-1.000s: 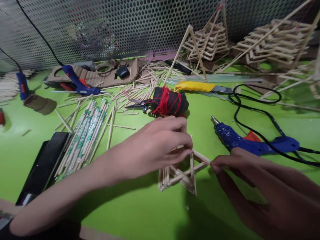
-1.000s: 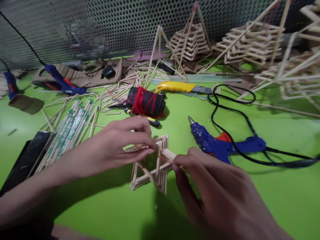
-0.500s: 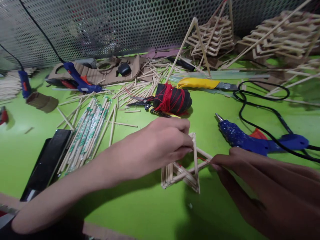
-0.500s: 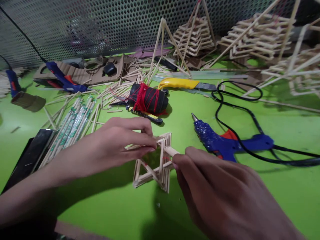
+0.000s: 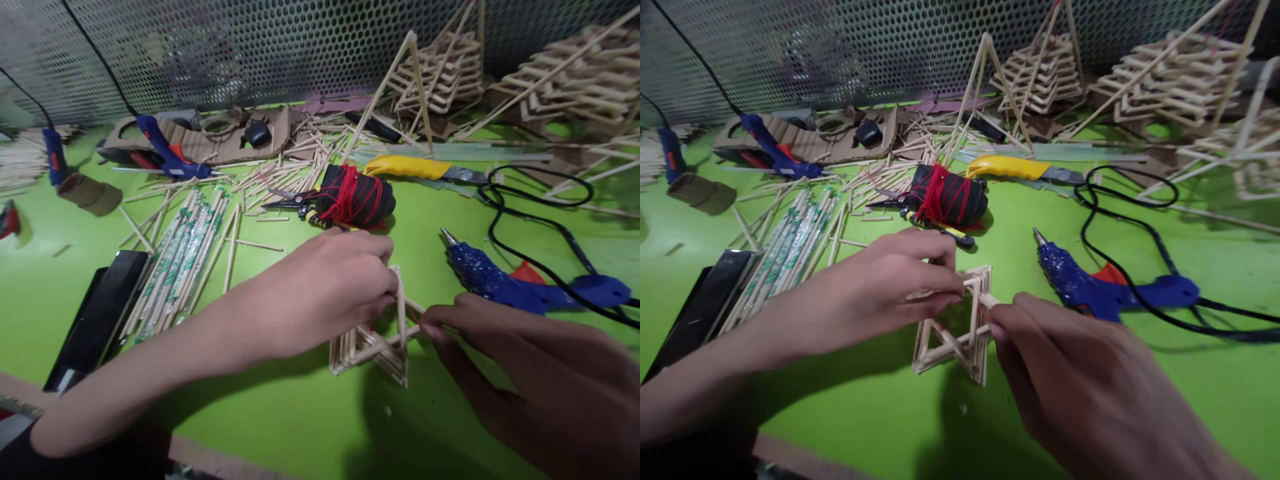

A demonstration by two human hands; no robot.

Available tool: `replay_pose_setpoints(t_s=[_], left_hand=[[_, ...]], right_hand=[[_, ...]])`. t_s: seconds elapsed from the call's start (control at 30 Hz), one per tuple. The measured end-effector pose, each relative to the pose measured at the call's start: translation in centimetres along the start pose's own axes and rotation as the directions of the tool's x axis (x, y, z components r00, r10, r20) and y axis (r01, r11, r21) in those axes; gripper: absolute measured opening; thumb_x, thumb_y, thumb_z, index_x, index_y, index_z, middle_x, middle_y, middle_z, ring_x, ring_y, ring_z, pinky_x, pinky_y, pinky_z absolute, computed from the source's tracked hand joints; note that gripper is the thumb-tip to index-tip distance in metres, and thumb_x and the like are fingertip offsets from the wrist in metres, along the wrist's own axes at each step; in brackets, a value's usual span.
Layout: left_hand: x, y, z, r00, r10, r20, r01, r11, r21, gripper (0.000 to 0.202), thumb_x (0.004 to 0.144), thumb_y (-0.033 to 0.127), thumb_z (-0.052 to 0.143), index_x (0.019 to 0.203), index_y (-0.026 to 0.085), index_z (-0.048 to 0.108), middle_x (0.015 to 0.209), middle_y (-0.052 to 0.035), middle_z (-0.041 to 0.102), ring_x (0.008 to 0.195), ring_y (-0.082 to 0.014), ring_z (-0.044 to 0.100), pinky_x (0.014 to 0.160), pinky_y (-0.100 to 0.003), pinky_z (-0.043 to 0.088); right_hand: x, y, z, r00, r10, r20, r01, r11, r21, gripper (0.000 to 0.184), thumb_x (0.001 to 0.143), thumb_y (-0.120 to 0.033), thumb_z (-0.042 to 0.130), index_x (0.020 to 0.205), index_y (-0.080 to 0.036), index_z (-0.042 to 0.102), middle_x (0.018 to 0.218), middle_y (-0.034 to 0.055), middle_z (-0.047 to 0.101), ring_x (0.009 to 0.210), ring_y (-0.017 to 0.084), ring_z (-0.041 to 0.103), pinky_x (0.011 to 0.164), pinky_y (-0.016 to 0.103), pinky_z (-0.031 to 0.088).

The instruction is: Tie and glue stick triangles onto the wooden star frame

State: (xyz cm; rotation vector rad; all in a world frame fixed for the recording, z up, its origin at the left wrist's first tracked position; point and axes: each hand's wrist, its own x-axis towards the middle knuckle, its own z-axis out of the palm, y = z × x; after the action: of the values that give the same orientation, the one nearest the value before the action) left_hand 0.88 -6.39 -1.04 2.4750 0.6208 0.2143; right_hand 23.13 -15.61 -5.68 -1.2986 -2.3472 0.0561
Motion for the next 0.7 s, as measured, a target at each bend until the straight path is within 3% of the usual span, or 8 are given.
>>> replay_pose_setpoints(t_s=[0.1, 0.23, 0.33, 0.47, 0.7], left_hand=[[0.1, 0.0, -0.1, 1.000, -0.004, 0.024, 0.003, 0.999, 0.043, 0.023, 0.097, 0.017, 0.052, 0.084, 0.015, 0.071, 0.082, -0.0020, 0.057, 0.078, -0.0151, 0.051, 0.065, -0.032, 0.036], [0.3, 0.2, -0.4, 0.998, -0.016, 0.053, 0.012, 0.998, 0.058, 0.024, 0.097, 0.014, 0.052, 0.080, 0.013, 0.070, 0.081, -0.0021, 0.054, 0.076, -0.0144, 0.048, 0.063, -0.031, 0.033], [0.4, 0.2, -0.5, 0.998, -0.014, 0.060, 0.010, 0.997, 0.071, 0.026, 0.097, 0.015, 0.051, 0.077, 0.013, 0.068, 0.081, -0.0023, 0.054, 0.077, -0.0145, 0.048, 0.064, -0.030, 0.033], [0.3, -0.1, -0.4, 0.999, -0.014, 0.045, 0.011, 0.997, 0.076, 0.026, 0.098, 0.018, 0.050, 0.077, 0.015, 0.067, 0.083, -0.0026, 0.056, 0.079, -0.0148, 0.051, 0.065, -0.029, 0.034], [0.2, 0.0, -0.2, 0.999, -0.014, 0.044, 0.011, 0.998, 0.068, 0.025, 0.096, 0.016, 0.051, 0.077, 0.015, 0.067, 0.081, -0.0025, 0.056, 0.079, -0.0154, 0.051, 0.066, -0.029, 0.035]], right_hand=[[0.2, -0.1, -0.4, 0.999, -0.033, 0.036, 0.031, 0.998, 0.062, 0.011, 0.101, -0.023, 0.045, 0.099, -0.025, 0.055, 0.083, 0.0018, 0.067, 0.060, 0.015, 0.061, 0.050, 0.027, 0.042], [0.2, 0.0, -1.0, 0.996, 0.068, 0.054, -0.076, 0.984, 0.162, 0.009, 0.099, -0.026, 0.049, 0.102, -0.028, 0.058, 0.082, -0.0033, 0.068, 0.063, 0.012, 0.064, 0.053, 0.023, 0.044], [0.3, 0.2, -1.0, 0.989, 0.115, 0.094, -0.131, 0.974, 0.183, 0.011, 0.099, -0.031, 0.049, 0.097, -0.028, 0.059, 0.076, -0.0051, 0.066, 0.058, 0.010, 0.063, 0.046, 0.022, 0.041], [0.7, 0.5, -0.8, 0.989, 0.091, 0.117, -0.112, 0.976, 0.189, 0.015, 0.100, -0.032, 0.046, 0.091, -0.027, 0.057, 0.068, -0.0052, 0.062, 0.049, 0.009, 0.055, 0.041, 0.021, 0.038], [1.2, 0.2, -0.5, 0.988, 0.079, 0.129, -0.106, 0.971, 0.215, 0.017, 0.102, -0.028, 0.043, 0.091, -0.026, 0.056, 0.071, -0.0060, 0.063, 0.052, 0.007, 0.056, 0.045, 0.017, 0.040]])
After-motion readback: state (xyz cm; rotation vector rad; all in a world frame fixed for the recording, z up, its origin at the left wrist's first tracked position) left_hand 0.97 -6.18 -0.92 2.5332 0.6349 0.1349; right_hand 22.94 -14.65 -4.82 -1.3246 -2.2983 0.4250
